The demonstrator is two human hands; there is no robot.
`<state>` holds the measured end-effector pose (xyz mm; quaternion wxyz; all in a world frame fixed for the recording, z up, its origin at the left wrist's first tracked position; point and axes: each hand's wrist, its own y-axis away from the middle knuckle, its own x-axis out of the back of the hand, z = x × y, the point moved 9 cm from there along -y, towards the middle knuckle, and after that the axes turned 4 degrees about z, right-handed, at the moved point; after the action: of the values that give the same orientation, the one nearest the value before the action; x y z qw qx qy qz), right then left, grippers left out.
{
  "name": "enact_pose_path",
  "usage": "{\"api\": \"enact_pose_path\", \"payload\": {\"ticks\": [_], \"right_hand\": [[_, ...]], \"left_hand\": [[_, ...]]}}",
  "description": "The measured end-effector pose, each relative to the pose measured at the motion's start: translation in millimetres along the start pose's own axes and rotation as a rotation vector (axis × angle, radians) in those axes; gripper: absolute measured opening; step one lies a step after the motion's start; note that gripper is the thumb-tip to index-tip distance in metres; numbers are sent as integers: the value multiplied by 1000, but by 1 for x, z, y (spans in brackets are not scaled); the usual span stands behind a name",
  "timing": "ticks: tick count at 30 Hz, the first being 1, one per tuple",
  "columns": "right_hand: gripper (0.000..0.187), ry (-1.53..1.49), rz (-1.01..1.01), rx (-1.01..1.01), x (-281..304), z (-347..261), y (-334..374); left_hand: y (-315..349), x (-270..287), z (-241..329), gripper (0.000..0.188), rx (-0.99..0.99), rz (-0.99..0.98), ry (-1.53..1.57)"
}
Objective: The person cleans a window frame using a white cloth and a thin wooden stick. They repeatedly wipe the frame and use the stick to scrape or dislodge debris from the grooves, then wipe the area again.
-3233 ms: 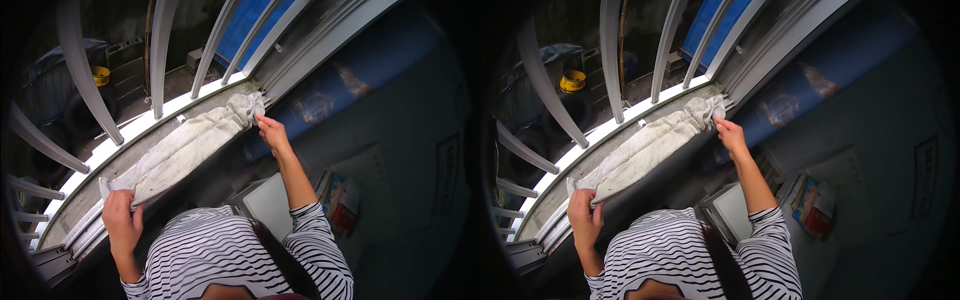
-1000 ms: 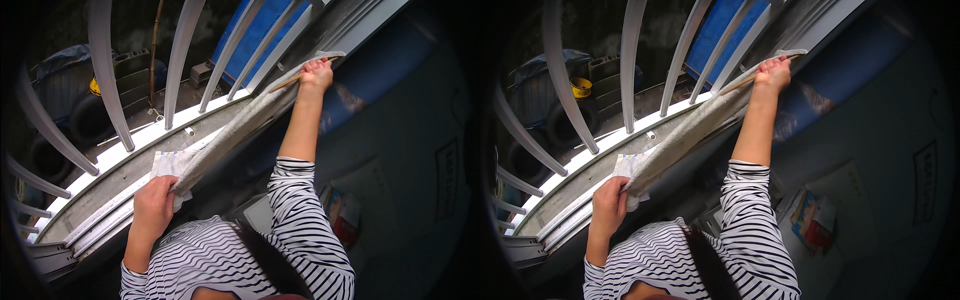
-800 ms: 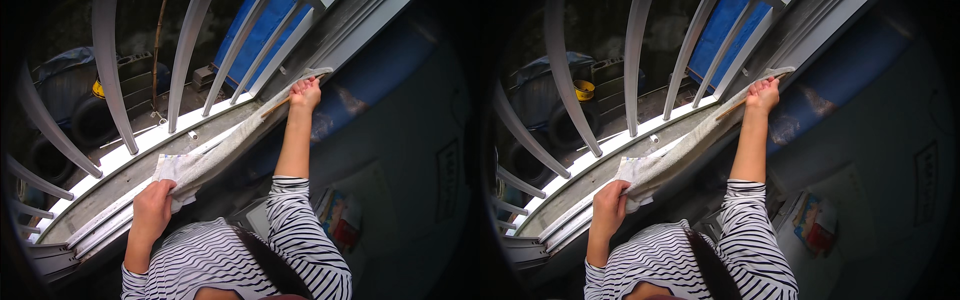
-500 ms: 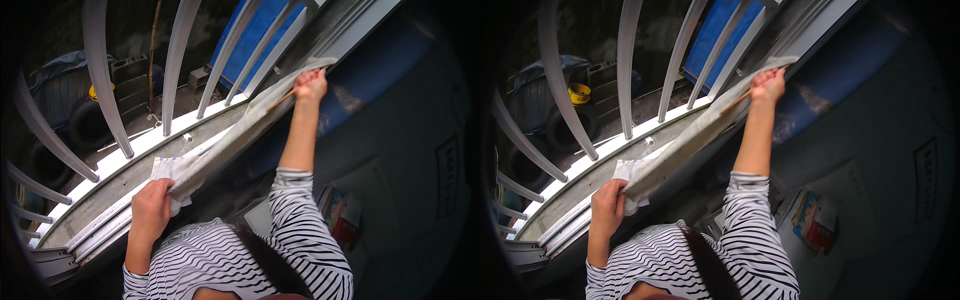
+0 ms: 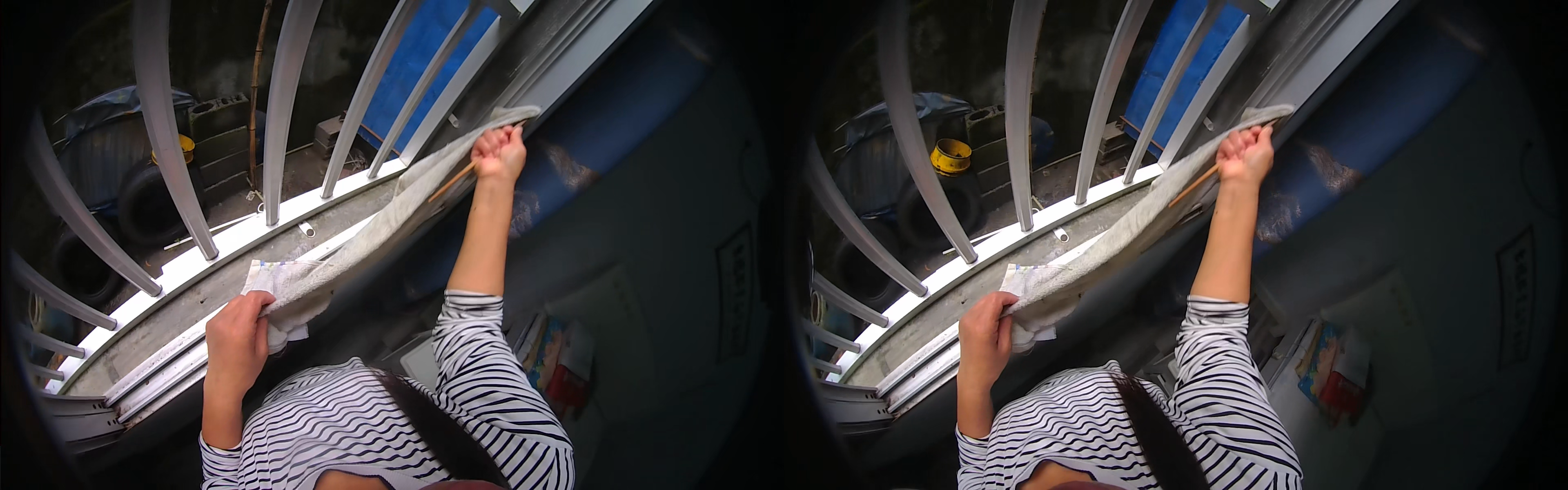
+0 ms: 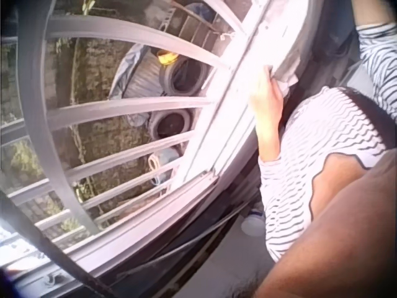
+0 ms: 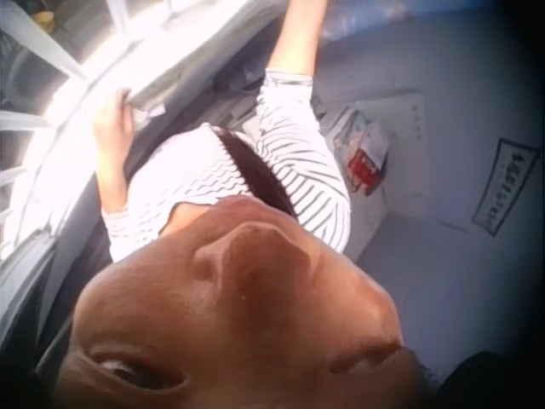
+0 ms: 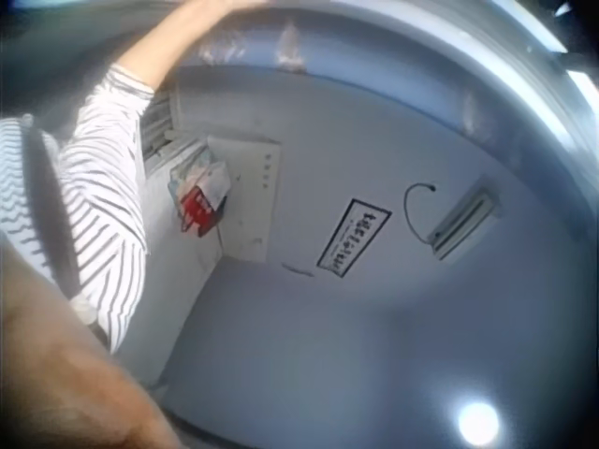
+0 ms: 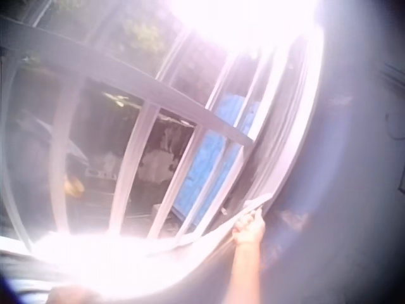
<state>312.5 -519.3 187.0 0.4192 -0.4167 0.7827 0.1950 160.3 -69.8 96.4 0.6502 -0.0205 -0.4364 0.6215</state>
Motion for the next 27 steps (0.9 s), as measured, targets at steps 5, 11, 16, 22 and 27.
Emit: {"api": "enact_pose_path", "payload": {"ticks": [5, 11, 16, 22, 27], "right_hand": [[44, 54, -55, -52, -11, -13, -3], [45, -6, -129, -19, -36, -21, -9], [45, -6, -71, -116, -2, -3, -1], [47, -32, -176, -82, -48, -15, -16], [45, -119, -150, -102, -3, 8, -3]], "left_hand": [[1, -4, 1, 27, 9, -35, -20], [-3, -2, 7, 28, -13, -4, -9], [1, -5, 0, 28, 16, -44, -30], [-9, -2, 9, 29, -18, -6, -17], [-5, -6, 3, 28, -10, -37, -36]]}}
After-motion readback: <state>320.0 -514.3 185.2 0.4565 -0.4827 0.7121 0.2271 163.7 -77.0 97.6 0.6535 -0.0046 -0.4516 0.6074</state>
